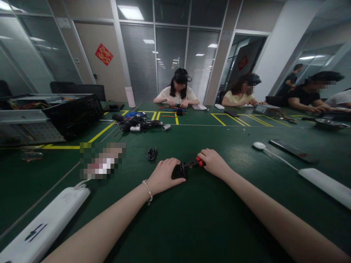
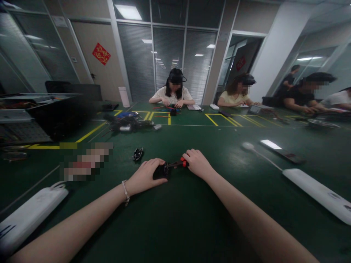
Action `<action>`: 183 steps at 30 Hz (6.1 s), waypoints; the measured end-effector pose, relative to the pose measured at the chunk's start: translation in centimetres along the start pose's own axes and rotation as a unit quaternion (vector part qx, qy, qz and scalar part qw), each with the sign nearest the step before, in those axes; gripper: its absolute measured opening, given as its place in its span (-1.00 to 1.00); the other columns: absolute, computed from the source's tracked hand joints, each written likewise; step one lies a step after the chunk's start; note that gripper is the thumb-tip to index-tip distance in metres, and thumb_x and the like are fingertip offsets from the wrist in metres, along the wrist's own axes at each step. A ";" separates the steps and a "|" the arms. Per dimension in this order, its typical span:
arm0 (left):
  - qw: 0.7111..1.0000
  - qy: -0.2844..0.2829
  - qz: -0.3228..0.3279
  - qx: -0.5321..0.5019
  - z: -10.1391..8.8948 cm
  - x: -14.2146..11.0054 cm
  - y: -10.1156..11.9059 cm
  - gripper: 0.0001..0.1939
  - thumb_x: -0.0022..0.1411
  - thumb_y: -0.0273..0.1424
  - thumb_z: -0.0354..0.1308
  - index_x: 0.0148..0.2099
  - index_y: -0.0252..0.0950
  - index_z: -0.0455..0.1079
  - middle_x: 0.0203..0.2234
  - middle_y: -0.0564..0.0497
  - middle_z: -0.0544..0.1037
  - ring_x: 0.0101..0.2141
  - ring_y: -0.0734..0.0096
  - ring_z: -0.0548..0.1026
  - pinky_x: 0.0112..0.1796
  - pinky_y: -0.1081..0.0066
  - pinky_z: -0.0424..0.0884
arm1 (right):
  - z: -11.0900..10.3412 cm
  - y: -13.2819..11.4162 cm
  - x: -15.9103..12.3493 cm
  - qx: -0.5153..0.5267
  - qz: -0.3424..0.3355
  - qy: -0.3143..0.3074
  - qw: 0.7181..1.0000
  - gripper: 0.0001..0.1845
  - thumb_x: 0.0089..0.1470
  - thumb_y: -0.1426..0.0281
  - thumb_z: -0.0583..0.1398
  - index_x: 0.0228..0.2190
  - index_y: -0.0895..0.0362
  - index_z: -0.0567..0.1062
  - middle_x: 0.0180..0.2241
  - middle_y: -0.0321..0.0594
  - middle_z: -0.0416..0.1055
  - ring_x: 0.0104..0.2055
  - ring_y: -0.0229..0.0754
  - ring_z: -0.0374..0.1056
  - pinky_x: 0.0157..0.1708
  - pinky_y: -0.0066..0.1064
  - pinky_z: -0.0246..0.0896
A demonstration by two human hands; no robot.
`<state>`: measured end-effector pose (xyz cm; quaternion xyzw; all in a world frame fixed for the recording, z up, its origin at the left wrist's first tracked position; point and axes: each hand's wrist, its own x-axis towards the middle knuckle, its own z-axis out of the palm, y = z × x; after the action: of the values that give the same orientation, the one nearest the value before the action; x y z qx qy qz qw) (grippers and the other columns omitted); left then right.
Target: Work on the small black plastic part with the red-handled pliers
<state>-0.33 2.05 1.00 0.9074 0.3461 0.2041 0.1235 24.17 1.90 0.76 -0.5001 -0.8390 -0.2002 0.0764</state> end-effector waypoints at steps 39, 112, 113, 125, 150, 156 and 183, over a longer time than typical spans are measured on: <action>1.000 -0.004 -0.002 -0.007 0.0 0.1 -0.3 -0.47 0.00 -0.01 0.06 -0.05 -0.21 0.17 -0.12 -0.02 0.35 -0.11 0.18 0.31 -0.13 0.21 0.20 | -0.6 -0.3 -0.1 -0.021 0.007 0.015 1.000 -0.73 -0.17 0.54 0.11 -0.31 0.18 0.36 -0.33 -0.12 0.28 -0.30 -0.14 0.15 -0.30 -0.35 0.00; 0.998 -0.008 -0.030 -0.050 -0.2 0.2 -0.2 -0.41 -0.09 -0.06 0.16 -0.03 -0.23 0.20 -0.10 -0.06 0.34 -0.05 0.14 0.26 -0.09 0.18 0.20 | -0.4 -0.7 -0.1 -0.022 0.016 0.007 1.000 -0.73 -0.16 0.54 0.11 -0.30 0.18 0.34 -0.31 -0.12 0.29 -0.28 -0.13 0.16 -0.28 -0.35 -0.01; 0.998 -0.008 -0.033 -0.048 -0.2 0.2 -0.2 -0.41 -0.09 -0.06 0.16 -0.04 -0.23 0.20 -0.10 -0.06 0.34 -0.06 0.15 0.27 -0.09 0.18 0.21 | -0.4 -0.7 -0.1 -0.022 0.017 0.006 1.000 -0.72 -0.16 0.54 0.12 -0.30 0.18 0.34 -0.31 -0.12 0.29 -0.27 -0.13 0.16 -0.28 -0.35 -0.01; 0.999 0.011 -0.017 -0.025 0.0 0.0 -0.4 -0.45 -0.06 -0.04 0.13 -0.07 -0.24 0.21 -0.13 -0.05 0.37 -0.10 0.17 0.30 -0.13 0.21 0.23 | -0.1 -0.7 0.0 -0.008 0.022 0.004 1.000 -0.73 -0.17 0.54 0.11 -0.31 0.18 0.34 -0.32 -0.14 0.28 -0.28 -0.15 0.15 -0.28 -0.36 -0.01; 0.998 0.006 -0.031 -0.048 -0.1 0.1 -0.3 -0.41 -0.13 -0.05 0.20 -0.06 -0.23 0.25 -0.13 -0.04 0.39 -0.12 0.18 0.35 -0.13 0.21 0.24 | 0.0 -0.5 -0.2 0.014 0.013 -0.014 1.000 -0.68 -0.21 0.54 0.13 -0.29 0.17 0.35 -0.34 -0.16 0.30 -0.31 -0.17 0.16 -0.31 -0.38 0.02; 0.997 0.004 -0.043 -0.057 -0.2 0.1 -0.2 -0.40 -0.12 -0.06 0.20 -0.05 -0.24 0.25 -0.14 -0.04 0.39 -0.12 0.19 0.34 -0.13 0.22 0.26 | 0.2 -0.1 -0.3 0.018 0.012 -0.011 1.000 -0.68 -0.20 0.54 0.12 -0.29 0.17 0.35 -0.34 -0.15 0.29 -0.31 -0.17 0.17 -0.32 -0.38 0.01; 0.997 0.005 -0.025 -0.079 0.0 0.1 -0.4 -0.41 -0.12 -0.07 0.19 -0.08 -0.27 0.24 -0.13 -0.08 0.36 -0.09 0.17 0.28 -0.09 0.21 0.23 | -0.2 -0.8 0.0 0.022 0.019 -0.007 1.000 -0.68 -0.20 0.54 0.13 -0.28 0.18 0.35 -0.31 -0.13 0.27 -0.29 -0.16 0.16 -0.29 -0.37 0.03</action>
<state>-0.49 2.41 0.88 0.8846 0.3526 0.2325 0.1977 23.42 1.49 0.70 -0.5159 -0.8339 -0.1767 0.0848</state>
